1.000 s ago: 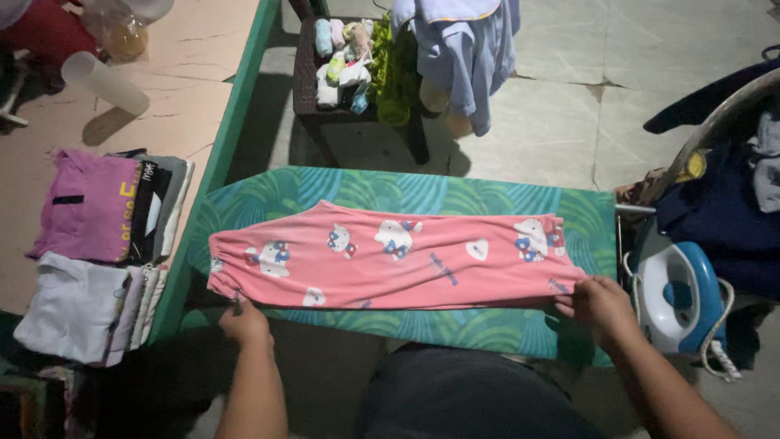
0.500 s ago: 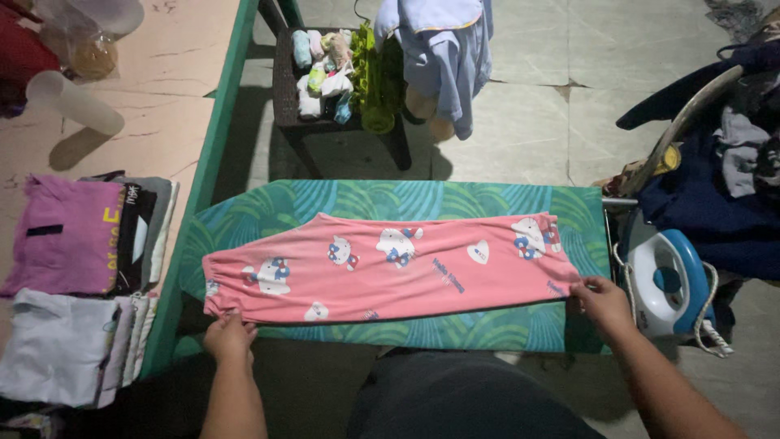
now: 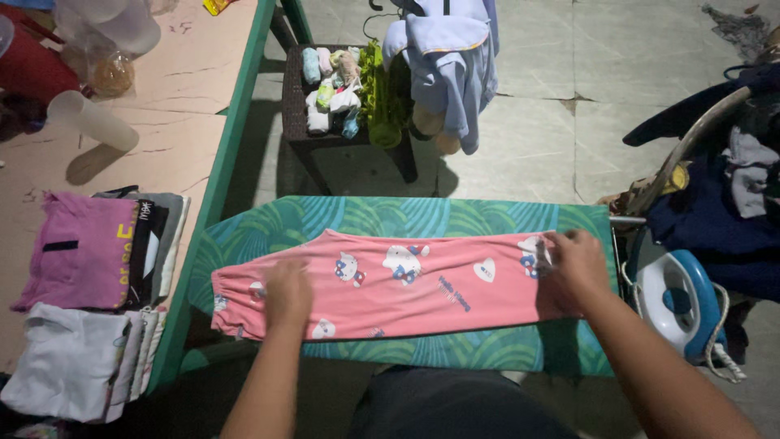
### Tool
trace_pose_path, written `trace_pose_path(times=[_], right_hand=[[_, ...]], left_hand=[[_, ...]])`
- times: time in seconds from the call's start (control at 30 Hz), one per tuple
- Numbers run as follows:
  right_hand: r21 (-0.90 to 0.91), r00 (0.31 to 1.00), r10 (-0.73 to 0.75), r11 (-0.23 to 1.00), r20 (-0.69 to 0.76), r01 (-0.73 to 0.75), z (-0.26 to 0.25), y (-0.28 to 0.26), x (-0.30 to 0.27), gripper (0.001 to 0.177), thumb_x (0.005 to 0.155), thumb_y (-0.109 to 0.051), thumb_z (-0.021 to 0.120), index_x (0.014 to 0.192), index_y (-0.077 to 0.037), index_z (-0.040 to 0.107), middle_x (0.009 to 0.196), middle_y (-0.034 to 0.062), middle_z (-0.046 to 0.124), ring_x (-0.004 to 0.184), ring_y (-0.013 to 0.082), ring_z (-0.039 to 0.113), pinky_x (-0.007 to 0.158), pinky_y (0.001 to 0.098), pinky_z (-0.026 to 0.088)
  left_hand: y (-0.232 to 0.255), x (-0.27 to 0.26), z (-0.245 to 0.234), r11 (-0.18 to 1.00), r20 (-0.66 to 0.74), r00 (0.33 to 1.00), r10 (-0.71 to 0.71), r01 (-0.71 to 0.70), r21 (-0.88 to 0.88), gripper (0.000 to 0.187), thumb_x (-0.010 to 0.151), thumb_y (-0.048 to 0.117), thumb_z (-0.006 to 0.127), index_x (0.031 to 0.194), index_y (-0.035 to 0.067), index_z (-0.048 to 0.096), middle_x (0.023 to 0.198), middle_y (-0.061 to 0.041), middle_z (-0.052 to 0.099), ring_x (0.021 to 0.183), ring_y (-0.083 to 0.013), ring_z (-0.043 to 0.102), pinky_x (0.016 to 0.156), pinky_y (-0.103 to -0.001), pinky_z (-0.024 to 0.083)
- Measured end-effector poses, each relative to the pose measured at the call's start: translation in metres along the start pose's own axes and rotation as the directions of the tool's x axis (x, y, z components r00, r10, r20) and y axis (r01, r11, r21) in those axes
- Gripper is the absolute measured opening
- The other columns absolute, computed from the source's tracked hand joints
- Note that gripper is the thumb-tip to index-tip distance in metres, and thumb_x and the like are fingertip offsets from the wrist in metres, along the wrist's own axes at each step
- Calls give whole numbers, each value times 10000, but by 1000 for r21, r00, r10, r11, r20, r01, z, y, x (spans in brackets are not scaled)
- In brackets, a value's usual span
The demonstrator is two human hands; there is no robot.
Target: The person folds several garments on an ironing board, including a pink shirt, a white shirt, pink patterned shorts, and a patterned top. Each item is smoothed, folded into a compact rectangle, and stacked on a nearby table.
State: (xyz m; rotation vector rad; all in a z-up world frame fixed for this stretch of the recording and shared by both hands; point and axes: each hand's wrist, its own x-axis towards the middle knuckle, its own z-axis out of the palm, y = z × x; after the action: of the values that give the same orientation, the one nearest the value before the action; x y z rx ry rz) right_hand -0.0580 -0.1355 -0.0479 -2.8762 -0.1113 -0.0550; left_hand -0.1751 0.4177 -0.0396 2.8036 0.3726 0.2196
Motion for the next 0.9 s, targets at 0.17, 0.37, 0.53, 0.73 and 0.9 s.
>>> trace_pose_path(times=[0.17, 0.37, 0.53, 0.73, 0.9], right_hand=[[-132, 994, -85, 987, 70, 93, -14, -15, 29, 410, 805, -164, 725, 1206, -245, 754, 1251, 142, 648, 1126, 386, 595, 938, 480, 504], [-115, 995, 3, 993, 100, 8, -9, -3, 41, 144, 885, -254, 709, 984, -185, 789, 1151, 115, 701, 1081, 374, 636, 913, 496, 541], [-79, 997, -9, 997, 73, 15, -10, 7, 39, 141, 912, -245, 690, 985, -182, 793, 1125, 108, 706, 1077, 360, 641, 941, 477, 548], [-77, 992, 76, 995, 98, -68, -7, 11, 40, 200, 853, -249, 736, 1017, -137, 763, 1130, 147, 681, 1096, 381, 633, 943, 485, 533], [56, 986, 139, 988, 89, -144, 16, 25, 40, 433, 828, -225, 737, 1244, -124, 679, 1180, 260, 634, 1115, 449, 601, 968, 515, 508]], left_hand=[[70, 55, 2, 977, 111, 973, 201, -191, -96, 241, 904, 125, 642, 1130, 129, 728, 1289, -145, 622, 1184, -384, 550, 995, -515, 431], [75, 93, 9, 925, 288, 932, 219, -292, 242, 307, 792, 79, 647, 1077, 152, 734, 1341, -99, 593, 1234, -327, 545, 992, -502, 443], [71, 103, -11, 931, 348, 911, 224, -305, 201, 198, 803, 167, 660, 982, 129, 737, 1175, -65, 662, 1155, -297, 592, 973, -506, 450], [60, 117, -24, 970, 320, 933, 165, -212, 116, 206, 830, 269, 647, 933, 108, 726, 1073, -113, 691, 1061, -336, 638, 906, -511, 504], [57, 111, 10, 995, 336, 940, 56, -81, 61, 271, 866, 194, 604, 1100, 132, 725, 1169, -145, 671, 1098, -377, 623, 935, -517, 507]])
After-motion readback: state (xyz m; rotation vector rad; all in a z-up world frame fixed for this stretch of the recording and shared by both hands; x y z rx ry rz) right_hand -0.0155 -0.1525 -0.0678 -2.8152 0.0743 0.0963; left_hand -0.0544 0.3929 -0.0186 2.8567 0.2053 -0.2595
